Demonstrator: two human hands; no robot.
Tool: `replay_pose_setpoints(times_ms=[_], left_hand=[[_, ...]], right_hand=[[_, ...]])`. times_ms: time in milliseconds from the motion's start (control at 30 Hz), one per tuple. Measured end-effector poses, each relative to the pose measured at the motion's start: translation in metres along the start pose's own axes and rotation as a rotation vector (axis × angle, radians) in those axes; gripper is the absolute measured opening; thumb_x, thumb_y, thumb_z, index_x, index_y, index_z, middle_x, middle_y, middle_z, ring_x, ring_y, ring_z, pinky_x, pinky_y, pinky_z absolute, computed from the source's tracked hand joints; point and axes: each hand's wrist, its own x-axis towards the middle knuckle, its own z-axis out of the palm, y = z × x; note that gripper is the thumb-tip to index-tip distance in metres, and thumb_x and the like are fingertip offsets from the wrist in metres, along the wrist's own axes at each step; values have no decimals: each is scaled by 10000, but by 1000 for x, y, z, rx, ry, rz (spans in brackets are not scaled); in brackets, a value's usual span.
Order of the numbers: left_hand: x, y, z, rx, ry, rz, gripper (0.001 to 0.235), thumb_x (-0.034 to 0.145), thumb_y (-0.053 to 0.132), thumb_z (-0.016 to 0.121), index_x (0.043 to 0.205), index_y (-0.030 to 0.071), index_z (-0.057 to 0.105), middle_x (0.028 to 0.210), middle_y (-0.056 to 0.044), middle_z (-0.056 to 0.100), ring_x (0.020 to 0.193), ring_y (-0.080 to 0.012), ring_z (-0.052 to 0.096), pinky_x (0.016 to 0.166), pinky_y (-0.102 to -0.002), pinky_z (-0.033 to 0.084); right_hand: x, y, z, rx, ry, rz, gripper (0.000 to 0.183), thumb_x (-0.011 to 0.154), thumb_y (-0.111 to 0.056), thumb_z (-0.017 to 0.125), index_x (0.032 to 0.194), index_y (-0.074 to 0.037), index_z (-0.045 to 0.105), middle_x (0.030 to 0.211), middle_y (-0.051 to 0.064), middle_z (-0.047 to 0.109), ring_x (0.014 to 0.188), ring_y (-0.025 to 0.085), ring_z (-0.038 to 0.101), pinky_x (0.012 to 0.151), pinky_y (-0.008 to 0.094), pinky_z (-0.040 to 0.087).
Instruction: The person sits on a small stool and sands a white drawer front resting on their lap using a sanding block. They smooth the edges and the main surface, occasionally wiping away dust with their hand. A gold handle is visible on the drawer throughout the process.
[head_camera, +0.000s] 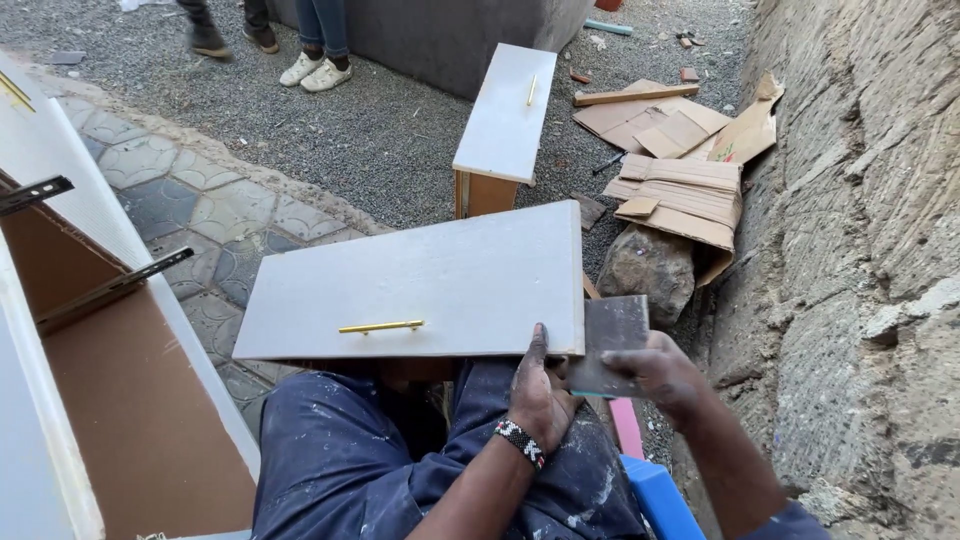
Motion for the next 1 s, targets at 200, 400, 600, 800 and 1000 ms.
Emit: replay_pose_setpoints(times_ms=[200,400,600,800,1000], left_hand=[[-18,5,18,41,-4,13,714,1055,571,744,1623,139,763,1571,-181,849,1328,-343,821,1052,-542,686],[17,-7,-12,57,58,-9,596,1012,653,857,1348,159,856,938,-53,776,863,-287,788,843,-547,692],[4,-1,1,-28,68,19,630,1010,518,869,1522,156,803,1274,-151,863,1202,-326,818,1048,-686,687],[-27,9,24,19,31,13,695,1043,531,790,1607,127,757,1587,-186,849,1372,-365,812,1081,-619,678],[1,-1,3,9,54,4,621,1027,572,827,1504,174,824,1309,-132,881,1173,-300,824,1019,-584,689]], right_hand=[[-29,-53,76,-189,474,264,353,968,-135,851,1181,-55,581,1099,144,642,924,258,629,784,394,488],[-30,-54,51,-54,459,299,459,942,-1,884,1275,1,568,1182,251,701,890,363,687,728,426,536],[-25,-40,40,-23,422,266,504,904,-48,940,1251,-18,575,1133,209,699,842,325,677,676,410,517],[-34,-59,75,-256,456,296,403,1008,-227,891,1069,-113,509,1110,142,627,1049,302,603,985,488,490],[-39,-65,75,-44,480,255,443,968,-46,866,1308,31,593,1205,249,721,962,362,701,814,432,547]])
